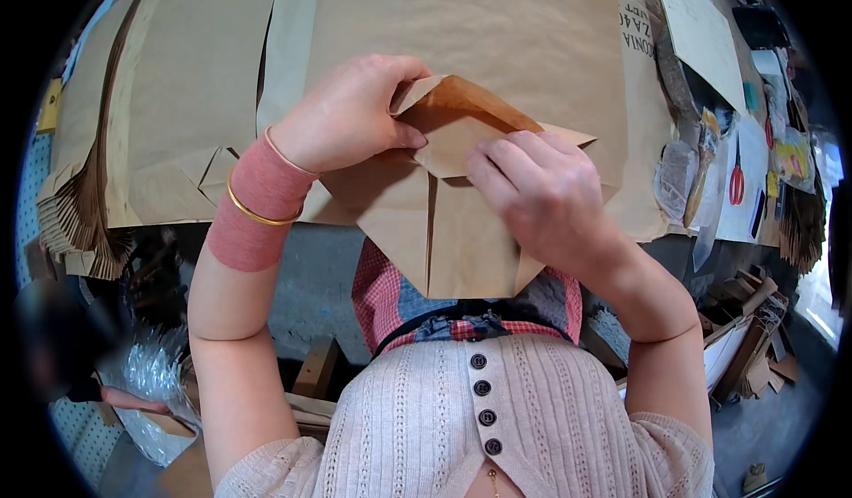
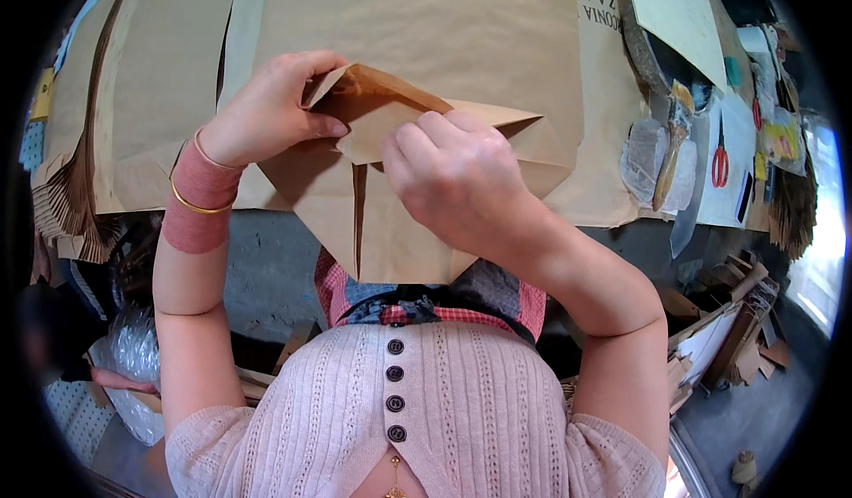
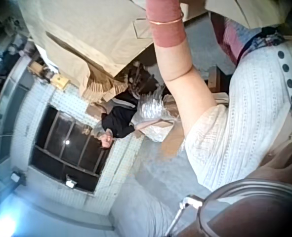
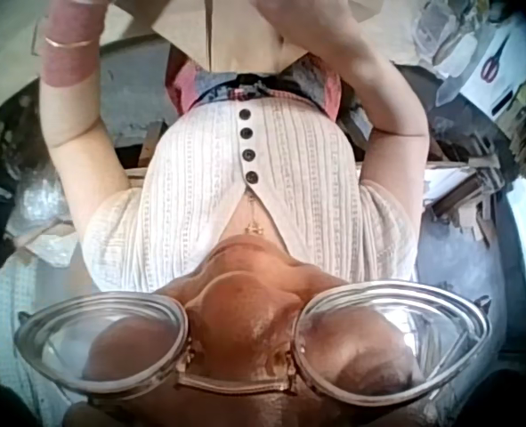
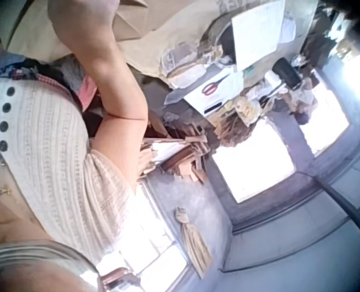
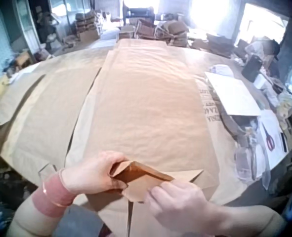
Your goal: The person assembles flat brown paper bags by folding the bottom flaps and applying glue with a brush to secure them. They repeatedly pick up flat bags, fold the sides and bottom, apply adhesive, and press the flaps to form the bag structure.
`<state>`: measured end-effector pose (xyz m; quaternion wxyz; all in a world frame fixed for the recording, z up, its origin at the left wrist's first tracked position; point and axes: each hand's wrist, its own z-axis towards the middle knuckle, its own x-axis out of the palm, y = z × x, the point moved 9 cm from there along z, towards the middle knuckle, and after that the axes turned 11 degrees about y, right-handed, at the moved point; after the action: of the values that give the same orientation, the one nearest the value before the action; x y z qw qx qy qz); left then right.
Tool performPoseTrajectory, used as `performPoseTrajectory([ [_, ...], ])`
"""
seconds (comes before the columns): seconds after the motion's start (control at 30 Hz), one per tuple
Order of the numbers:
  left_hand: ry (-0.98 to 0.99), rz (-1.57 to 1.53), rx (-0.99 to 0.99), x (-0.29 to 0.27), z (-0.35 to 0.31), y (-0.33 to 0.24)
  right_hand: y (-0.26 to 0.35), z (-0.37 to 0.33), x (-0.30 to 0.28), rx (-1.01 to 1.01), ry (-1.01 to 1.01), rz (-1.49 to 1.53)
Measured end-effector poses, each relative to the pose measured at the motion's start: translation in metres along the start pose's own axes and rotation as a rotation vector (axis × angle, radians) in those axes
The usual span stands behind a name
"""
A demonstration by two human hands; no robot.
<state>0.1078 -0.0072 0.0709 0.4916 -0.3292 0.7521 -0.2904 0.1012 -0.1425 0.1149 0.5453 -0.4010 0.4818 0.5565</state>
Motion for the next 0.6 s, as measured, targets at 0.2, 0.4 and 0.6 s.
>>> performPoseTrajectory([
  [0.2,0.002,0.025,-0.088,0.003,0.000,0.015,0.006,0.002,0.006,0.006,0.046,0.019],
  [0.4,-0.040,0.115,-0.060,0.009,-0.003,0.016,0.015,0.013,0.011,0.143,-0.041,0.174],
  [0.6,-0.045,0.173,-0.057,0.014,-0.006,0.019,0.009,0.007,0.023,0.179,0.016,0.167],
])
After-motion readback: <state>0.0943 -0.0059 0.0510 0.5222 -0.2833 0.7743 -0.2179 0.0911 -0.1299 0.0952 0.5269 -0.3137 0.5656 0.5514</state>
